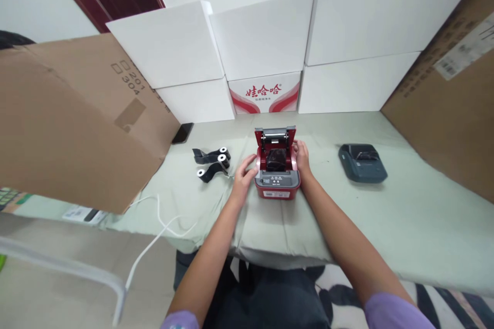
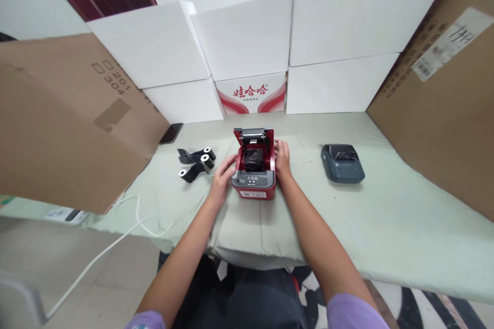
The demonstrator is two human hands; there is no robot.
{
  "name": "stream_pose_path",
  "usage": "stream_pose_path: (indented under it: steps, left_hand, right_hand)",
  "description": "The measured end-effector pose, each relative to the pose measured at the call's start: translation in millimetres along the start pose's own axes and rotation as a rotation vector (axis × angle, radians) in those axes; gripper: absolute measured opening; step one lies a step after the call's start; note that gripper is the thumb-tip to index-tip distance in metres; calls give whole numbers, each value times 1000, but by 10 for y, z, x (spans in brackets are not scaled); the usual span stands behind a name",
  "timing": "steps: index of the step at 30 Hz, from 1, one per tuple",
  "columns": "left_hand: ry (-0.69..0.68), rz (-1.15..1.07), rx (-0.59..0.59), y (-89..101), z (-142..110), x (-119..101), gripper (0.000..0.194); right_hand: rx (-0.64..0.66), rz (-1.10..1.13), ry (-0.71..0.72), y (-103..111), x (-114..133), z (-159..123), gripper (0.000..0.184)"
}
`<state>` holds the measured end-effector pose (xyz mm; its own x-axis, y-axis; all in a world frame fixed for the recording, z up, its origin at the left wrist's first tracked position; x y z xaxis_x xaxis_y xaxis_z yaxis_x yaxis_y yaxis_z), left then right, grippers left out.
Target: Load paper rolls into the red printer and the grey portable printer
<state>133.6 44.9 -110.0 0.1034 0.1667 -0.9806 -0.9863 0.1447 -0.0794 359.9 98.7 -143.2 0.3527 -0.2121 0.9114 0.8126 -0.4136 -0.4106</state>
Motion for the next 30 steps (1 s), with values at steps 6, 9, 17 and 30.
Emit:
stream_pose_path:
  steps: [6,9,17,30]
  left_hand:
    - [-100,597,402,-295,546,-446,15]
    - [31,695,455,-541,769,-421,14]
    - [-154,885,448,-748,679,-625,11]
    - [-108,814,-492,1287,725,-961,52]
  right_hand:
    - [28,-45,-15,-4,12,-12,38]
    - [30,-85,-17,-3,26,-19,37]
    - [28,-122,-9,-26,80,-57,35]
    - [31,-120,19,-32,95,-56,31]
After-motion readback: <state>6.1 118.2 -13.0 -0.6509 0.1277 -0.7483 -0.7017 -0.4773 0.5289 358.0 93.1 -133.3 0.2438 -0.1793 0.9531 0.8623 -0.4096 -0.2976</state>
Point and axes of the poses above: each hand's wrist, its own z-axis towards the middle knuckle, its own y-axis out of the back of the hand, x = y × z, the point moved 5 cm from there along z, towards the middle knuckle, and after that the axes turned 1 degree about -z, right-handed, at the moved point
